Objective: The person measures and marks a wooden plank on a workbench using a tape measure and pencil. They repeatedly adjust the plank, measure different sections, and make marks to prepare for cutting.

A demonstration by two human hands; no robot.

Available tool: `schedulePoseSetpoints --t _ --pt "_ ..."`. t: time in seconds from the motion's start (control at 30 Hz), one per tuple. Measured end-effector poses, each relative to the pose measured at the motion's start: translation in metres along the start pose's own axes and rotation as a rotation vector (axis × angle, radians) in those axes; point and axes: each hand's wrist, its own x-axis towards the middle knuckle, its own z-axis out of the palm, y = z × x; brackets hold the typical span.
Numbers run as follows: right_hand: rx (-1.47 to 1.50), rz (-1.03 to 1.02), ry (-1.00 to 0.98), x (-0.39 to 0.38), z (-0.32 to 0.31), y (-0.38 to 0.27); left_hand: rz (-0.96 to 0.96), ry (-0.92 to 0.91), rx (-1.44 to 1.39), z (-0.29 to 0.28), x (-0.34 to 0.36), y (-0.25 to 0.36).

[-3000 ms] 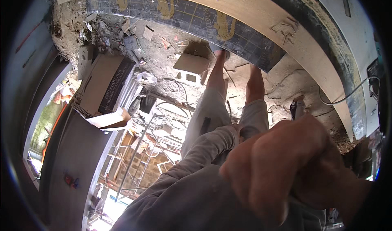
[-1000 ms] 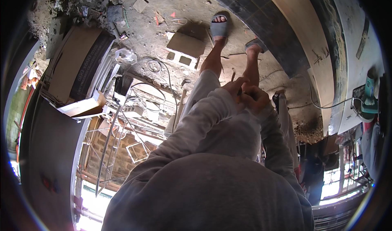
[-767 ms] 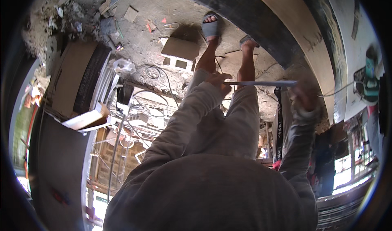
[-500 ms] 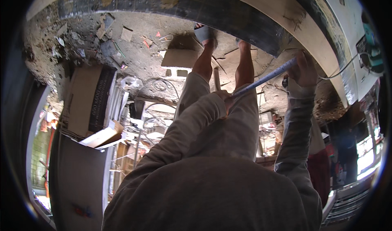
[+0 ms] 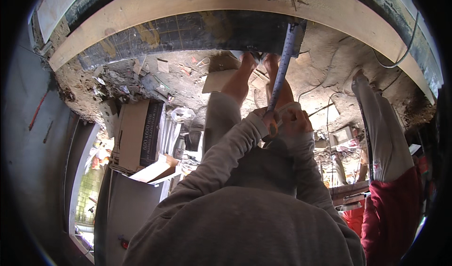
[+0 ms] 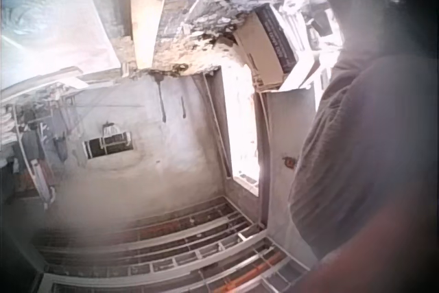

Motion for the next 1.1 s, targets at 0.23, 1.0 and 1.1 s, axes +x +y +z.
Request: schedulePoseSetpoints --t 0.23,1.0,1.1 --pt "0.072 0.101 -0.022 -0.012 0.01 0.025 0.137 -0.034 0.128 -0.004 -0.001 0.012" --pt "0.528 0.685 0.156 -0.105 0.241 0.083 0.404 -0.152 0.403 -0.044 0.028 0.026" --pt "0.493 0.678 0.14 -0.11 0.24 0.087 0.422 -0.133 0.456 -0.042 0.025 0.027"
